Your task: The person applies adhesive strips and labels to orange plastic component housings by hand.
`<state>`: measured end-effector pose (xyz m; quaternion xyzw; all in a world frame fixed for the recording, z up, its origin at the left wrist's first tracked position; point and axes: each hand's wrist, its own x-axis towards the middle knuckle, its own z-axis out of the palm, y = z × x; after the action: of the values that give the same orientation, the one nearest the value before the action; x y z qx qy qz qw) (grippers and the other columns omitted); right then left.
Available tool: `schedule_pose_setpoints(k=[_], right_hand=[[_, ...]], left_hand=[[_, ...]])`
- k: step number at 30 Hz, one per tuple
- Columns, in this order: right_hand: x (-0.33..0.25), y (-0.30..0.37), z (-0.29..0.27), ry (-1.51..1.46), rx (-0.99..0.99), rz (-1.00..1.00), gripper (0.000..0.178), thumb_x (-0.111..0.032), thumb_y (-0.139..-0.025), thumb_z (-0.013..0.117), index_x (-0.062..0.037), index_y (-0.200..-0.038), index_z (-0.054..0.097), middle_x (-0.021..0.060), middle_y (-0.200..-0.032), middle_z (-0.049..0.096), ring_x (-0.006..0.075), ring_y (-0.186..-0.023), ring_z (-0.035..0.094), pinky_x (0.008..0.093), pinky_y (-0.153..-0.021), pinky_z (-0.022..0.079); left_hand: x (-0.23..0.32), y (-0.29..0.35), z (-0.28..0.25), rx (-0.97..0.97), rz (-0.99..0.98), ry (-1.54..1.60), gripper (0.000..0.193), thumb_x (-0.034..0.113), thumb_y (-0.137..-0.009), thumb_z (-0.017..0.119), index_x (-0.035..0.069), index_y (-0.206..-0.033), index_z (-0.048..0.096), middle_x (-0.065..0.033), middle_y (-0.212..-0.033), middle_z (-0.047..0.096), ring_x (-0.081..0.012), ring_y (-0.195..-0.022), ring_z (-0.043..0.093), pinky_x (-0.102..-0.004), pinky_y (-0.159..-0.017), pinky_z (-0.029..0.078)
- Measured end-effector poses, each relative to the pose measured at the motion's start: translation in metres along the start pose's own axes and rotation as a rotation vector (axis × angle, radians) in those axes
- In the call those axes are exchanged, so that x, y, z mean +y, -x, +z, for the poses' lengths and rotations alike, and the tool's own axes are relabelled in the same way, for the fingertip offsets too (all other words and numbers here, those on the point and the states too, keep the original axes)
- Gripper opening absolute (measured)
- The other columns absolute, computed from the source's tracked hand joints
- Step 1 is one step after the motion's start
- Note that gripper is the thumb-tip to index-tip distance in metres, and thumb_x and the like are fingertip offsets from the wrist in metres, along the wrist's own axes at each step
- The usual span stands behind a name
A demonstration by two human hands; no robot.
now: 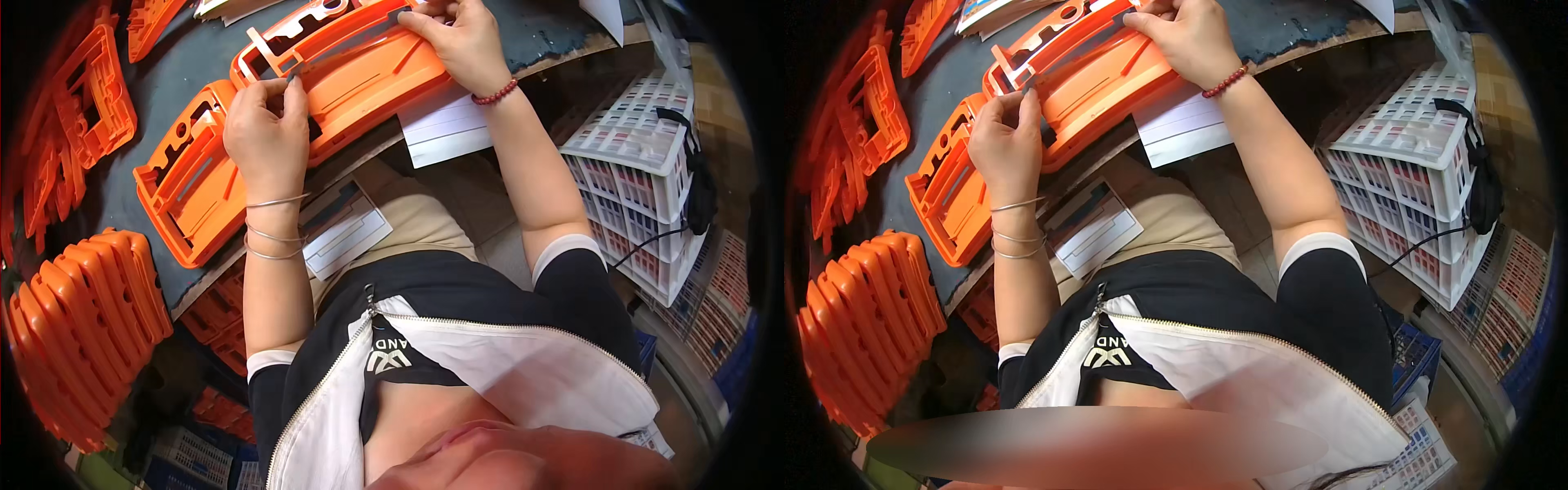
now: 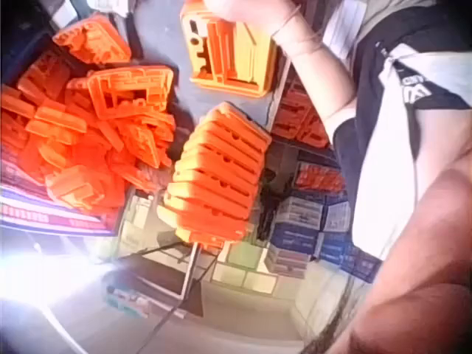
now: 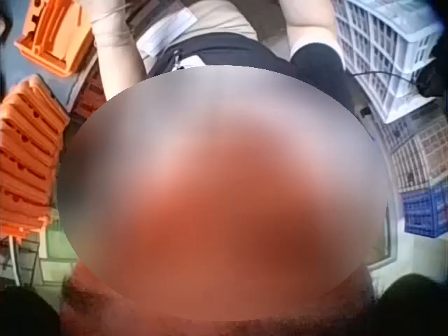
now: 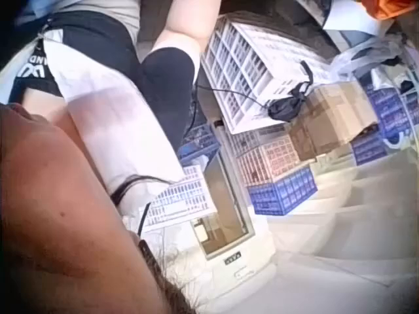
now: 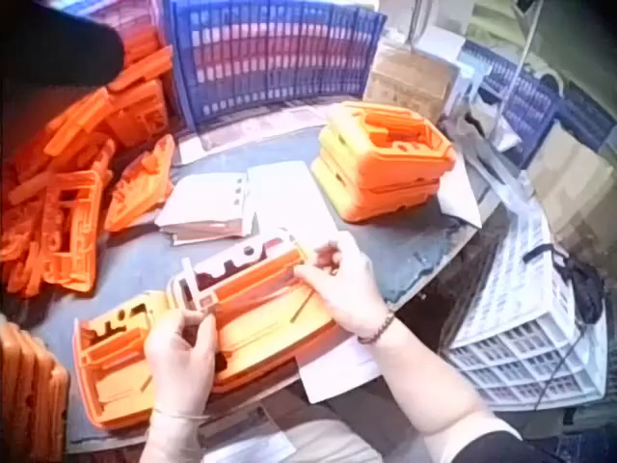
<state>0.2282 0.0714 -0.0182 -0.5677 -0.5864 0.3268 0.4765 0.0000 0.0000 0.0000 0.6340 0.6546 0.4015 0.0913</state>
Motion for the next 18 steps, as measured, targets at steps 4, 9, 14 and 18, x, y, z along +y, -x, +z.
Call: schedule_pose_setpoints(k=[4, 9, 14, 18], right_hand=[[0.0013, -0.0010, 0.0014, 0.019, 0.026, -0.058, 0.035, -0.015, -0.080, 0.083, -0.0007, -0.100, 0.058, 0.0050, -0.083, 0.064, 0.0119, -0.074, 0.059, 0.0274, -0.068, 0.051], [-0.0007, -0.0004, 0.0027, 0.031, 0.031, -0.027, 0.034, -0.015, -0.080, 0.082, -0.0009, -0.099, 0.059, 0.0042, -0.081, 0.064, 0.0116, -0.073, 0.059, 0.0270, -0.067, 0.051], [-0.0004, -0.0018, 0.0042, 0.021, 0.037, -0.019, 0.032, -0.014, -0.081, 0.081, -0.0010, -0.098, 0.059, 0.0031, -0.078, 0.063, 0.0110, -0.071, 0.058, 0.0267, -0.067, 0.050], [-0.0056, -0.0020, 0.0006, 0.052, 0.031, -0.006, 0.038, -0.017, -0.078, 0.084, -0.0013, -0.101, 0.058, 0.0089, -0.087, 0.065, 0.0175, -0.075, 0.061, 0.0307, -0.069, 0.052]], left_hand=[[-0.0007, -0.0005, 0.0027, 0.023, 0.007, 0.026, 0.016, 0.017, -0.083, 0.075, 0.002, -0.078, 0.070, -0.0086, -0.072, 0.065, -0.0229, -0.064, 0.062, -0.0342, -0.062, 0.050], [-0.0015, 0.0002, 0.0036, 0.026, -0.005, 0.020, 0.016, 0.017, -0.083, 0.075, 0.002, -0.077, 0.070, -0.0085, -0.071, 0.065, -0.0234, -0.064, 0.062, -0.0349, -0.062, 0.050], [-0.0008, -0.0009, 0.0046, 0.037, -0.001, 0.003, 0.017, 0.018, -0.082, 0.075, 0.003, -0.076, 0.070, -0.0073, -0.067, 0.063, -0.0236, -0.061, 0.060, -0.0354, -0.062, 0.050], [0.0014, -0.0024, 0.0029, -0.068, -0.083, -0.074, 0.018, 0.018, -0.081, 0.076, 0.003, -0.084, 0.067, -0.0100, -0.081, 0.065, -0.0268, -0.073, 0.061, -0.0373, -0.068, 0.051]])
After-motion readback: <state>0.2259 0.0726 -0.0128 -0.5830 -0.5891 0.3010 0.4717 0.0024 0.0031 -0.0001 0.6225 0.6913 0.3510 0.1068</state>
